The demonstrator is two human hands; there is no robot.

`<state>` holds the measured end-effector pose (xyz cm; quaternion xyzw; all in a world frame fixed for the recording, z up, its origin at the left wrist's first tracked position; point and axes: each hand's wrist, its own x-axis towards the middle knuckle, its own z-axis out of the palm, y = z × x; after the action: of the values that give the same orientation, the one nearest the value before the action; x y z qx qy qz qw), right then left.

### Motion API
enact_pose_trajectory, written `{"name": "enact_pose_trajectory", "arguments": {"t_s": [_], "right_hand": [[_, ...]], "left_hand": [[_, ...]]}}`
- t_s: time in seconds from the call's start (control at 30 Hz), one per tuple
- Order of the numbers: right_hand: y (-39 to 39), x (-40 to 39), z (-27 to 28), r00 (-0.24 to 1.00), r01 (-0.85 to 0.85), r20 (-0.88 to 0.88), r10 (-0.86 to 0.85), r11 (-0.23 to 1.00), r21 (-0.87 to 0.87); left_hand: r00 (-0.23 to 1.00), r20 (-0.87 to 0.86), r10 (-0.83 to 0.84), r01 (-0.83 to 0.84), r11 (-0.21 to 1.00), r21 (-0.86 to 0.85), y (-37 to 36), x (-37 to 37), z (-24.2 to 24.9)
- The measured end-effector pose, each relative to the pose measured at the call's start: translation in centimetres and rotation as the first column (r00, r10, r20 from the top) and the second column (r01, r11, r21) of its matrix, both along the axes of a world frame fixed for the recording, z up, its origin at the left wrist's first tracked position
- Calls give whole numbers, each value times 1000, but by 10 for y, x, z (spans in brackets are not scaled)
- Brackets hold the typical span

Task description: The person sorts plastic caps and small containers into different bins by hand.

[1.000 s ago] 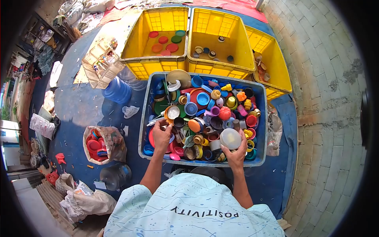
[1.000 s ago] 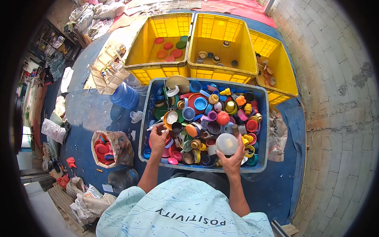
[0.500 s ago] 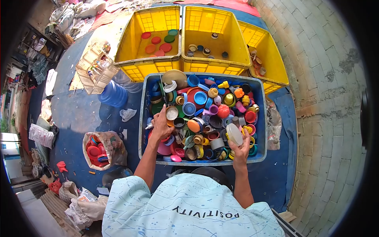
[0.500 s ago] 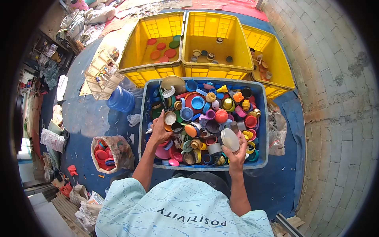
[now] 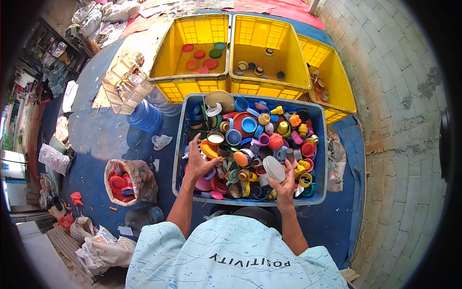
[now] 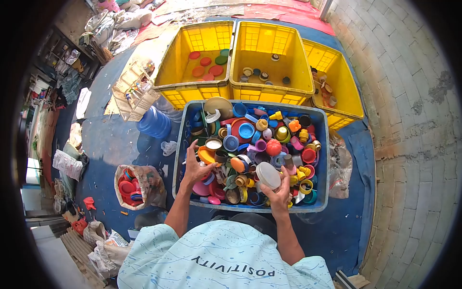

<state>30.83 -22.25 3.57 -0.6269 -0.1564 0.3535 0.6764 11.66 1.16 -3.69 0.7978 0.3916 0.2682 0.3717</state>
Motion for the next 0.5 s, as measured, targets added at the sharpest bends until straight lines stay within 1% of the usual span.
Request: {"name": "enact_pose_trajectory", "arguments": {"t_s": [0.03,0.07,0.17,0.3,0.33,0.43,0.47,0.5], "right_hand": [[1,0,-2,1000,-14,-3,14,1000,8],[1,0,-3,1000,-28,-7,28,999,16],[6,1,-2,996,-73,-52,73,997,-2],[7,4,-8,990,-134,-45,135,991,22],[7,5,-8,989,-144,-40,145,989,21],[5,7,-13,986,-153,-62,154,988,20],[5,9,-15,985,-154,-71,155,988,22],[5,10,-14,984,-158,-75,160,987,28]], "left_hand": [[998,65,13,-11,999,-30,-1,-3,2],[994,109,31,-17,992,-128,-3,-5,3],[999,48,4,4,987,-163,-5,-4,18],[996,29,-87,89,995,-51,-11,-3,0],[995,55,-78,83,992,-99,-15,-1,1],[1000,-20,-4,4,1000,12,-21,12,-6],[998,57,39,-32,992,-121,-28,16,-7],[997,40,60,-57,996,-64,-29,20,-13]]}}
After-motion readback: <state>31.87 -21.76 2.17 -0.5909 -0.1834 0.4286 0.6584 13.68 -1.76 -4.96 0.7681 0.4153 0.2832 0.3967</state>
